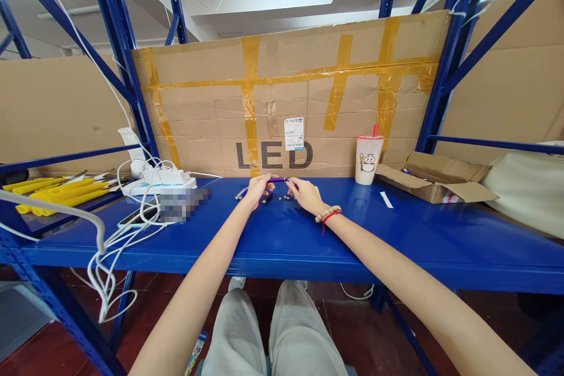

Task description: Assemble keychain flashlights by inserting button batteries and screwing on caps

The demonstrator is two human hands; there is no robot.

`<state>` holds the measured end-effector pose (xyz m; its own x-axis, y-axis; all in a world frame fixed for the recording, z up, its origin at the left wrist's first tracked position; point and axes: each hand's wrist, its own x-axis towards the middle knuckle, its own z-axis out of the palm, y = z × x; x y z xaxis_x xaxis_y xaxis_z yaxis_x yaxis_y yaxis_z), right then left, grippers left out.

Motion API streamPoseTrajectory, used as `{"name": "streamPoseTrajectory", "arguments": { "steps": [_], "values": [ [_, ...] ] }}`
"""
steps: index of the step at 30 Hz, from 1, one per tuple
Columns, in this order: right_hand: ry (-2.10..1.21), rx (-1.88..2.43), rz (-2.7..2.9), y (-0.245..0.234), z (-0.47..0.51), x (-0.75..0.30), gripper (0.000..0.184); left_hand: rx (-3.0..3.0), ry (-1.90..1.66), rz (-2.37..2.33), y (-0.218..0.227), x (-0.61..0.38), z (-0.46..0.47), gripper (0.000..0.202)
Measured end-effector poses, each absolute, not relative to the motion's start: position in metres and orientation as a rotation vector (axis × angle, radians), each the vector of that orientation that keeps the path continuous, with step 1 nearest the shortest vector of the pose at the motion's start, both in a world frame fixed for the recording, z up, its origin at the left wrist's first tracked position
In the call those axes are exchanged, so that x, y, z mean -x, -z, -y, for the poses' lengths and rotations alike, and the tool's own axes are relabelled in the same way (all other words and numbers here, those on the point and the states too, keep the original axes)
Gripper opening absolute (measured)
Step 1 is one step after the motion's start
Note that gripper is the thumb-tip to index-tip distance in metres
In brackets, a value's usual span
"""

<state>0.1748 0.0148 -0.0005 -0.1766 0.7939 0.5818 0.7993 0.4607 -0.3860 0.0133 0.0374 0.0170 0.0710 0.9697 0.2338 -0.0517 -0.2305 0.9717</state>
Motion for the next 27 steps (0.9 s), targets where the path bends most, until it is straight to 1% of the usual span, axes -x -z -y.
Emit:
{"name": "streamPoseTrajectory", "arguments": {
  "steps": [5, 27],
  "values": [
    [-0.021, 1.359, 1.948, -0.0022, -0.0121, -0.1736, 0.038, -1.384, -1.313, -1.026, -0.0170, -0.0134, -0.0372, 0.025],
    [0.047, 1.392, 1.950, -0.0010, -0.0119, -0.1728, 0.035, -1.430, -1.247, -1.043, -0.0197, -0.0153, -0.0326, 0.024]
  ]
}}
